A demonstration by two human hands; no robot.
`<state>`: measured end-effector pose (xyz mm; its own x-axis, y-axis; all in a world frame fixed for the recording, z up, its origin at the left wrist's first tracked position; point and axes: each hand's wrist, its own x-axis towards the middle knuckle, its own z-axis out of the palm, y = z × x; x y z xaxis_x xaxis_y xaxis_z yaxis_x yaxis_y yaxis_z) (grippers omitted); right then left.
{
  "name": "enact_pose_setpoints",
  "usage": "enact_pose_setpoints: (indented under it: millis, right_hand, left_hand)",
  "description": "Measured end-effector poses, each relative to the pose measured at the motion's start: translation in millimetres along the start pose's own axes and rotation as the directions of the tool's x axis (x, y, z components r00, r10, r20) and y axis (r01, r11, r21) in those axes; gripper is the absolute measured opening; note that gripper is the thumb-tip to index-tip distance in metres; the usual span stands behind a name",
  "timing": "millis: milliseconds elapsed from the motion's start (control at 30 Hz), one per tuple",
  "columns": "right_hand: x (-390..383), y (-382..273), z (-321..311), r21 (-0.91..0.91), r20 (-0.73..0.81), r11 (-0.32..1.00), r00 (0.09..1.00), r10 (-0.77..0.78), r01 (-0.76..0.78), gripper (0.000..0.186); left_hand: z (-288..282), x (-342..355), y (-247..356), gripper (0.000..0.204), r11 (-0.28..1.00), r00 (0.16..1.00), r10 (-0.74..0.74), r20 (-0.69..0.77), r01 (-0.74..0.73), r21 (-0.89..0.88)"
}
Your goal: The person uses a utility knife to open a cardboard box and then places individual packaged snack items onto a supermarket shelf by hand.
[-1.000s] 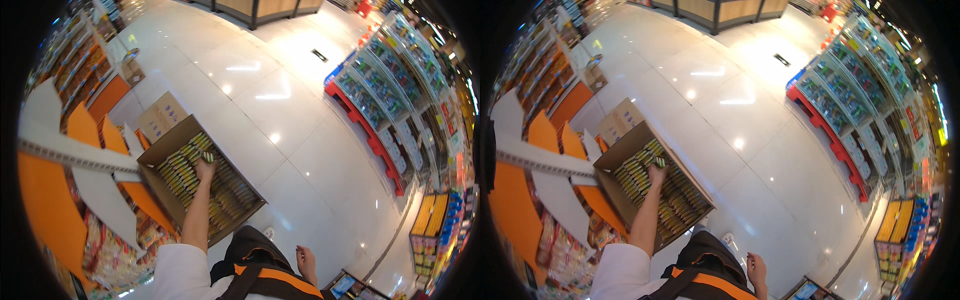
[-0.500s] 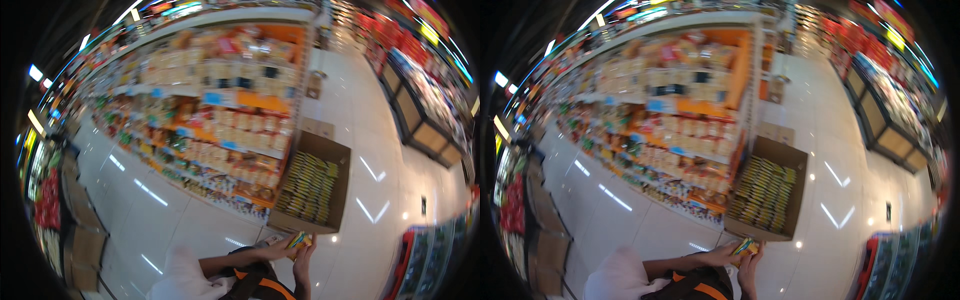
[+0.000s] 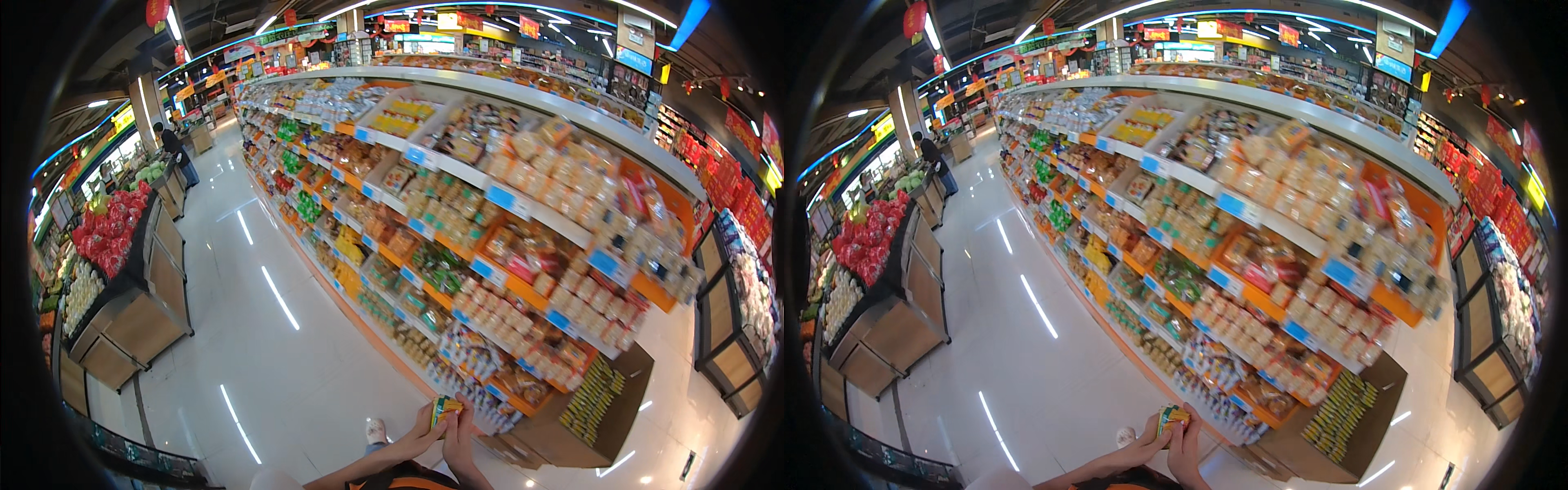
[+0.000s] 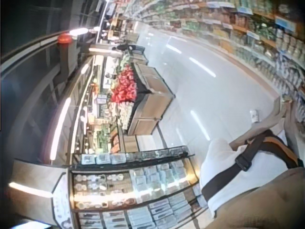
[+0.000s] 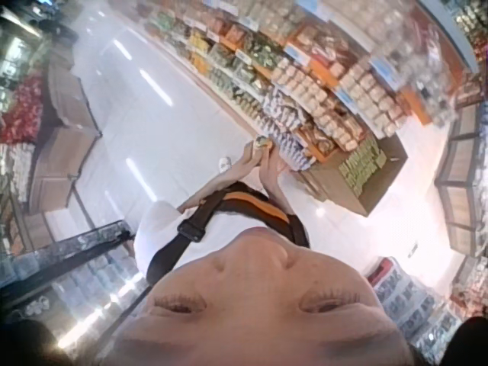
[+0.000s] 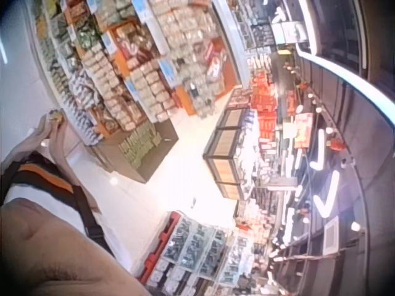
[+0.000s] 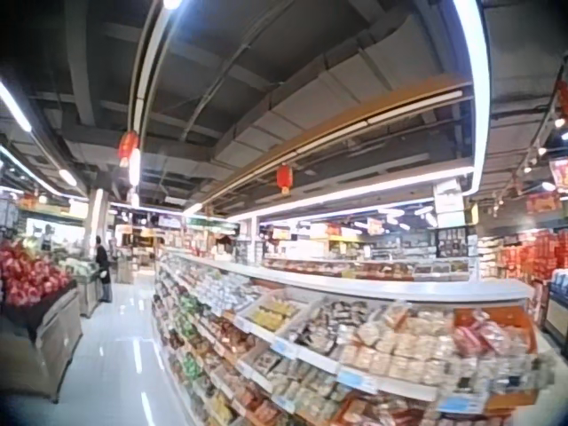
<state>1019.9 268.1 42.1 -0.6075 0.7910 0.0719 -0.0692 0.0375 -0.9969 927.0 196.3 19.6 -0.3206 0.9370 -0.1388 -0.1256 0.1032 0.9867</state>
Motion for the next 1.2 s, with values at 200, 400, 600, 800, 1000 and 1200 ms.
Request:
enact_pose_setpoints:
  millis: [200, 400, 600, 800, 1000, 1200]
  right_hand:
    - [100, 14, 152, 0.095, 0.212, 0.993, 0.976, 0.046, -0.068, 0.043]
    - [201, -49, 179, -0.255, 0.617, 0.870, 0.764, -0.189, 0.421, 0.058]
    - [290, -144, 172, -0.240, 0.938, -0.152, 0.189, -0.292, 0.959, 0.058]
    - [355, -198, 179, -0.082, 0.981, -0.602, -0.041, -0.188, 0.794, 0.043]
    - [424, -254, 189, -0.227, 0.973, -0.689, 0.131, -0.190, 0.689, 0.024]
    - [515, -316, 170, -0.493, 0.869, -0.650, 0.285, -0.405, 0.578, 0.037]
  left_hand:
    - [-173, 6, 50, 0.060, 0.934, 0.994, -0.091, -0.058, 0.066, -0.351]
    - [-290, 32, 69, 0.062, 0.694, 0.994, -0.113, -0.010, 0.071, -0.717]
    - [-324, 106, 132, 0.061, 0.618, 0.958, -0.022, 0.287, 0.239, -0.749]
    - [-357, 179, 197, 0.070, 0.733, 0.909, -0.045, 0.414, 0.312, -0.604]
    - [-373, 269, 289, 0.072, 0.951, 0.877, 0.004, 0.480, 0.146, -0.273]
    - [-404, 402, 384, 0.066, 0.764, 0.690, 0.441, 0.574, -0.624, 0.163]
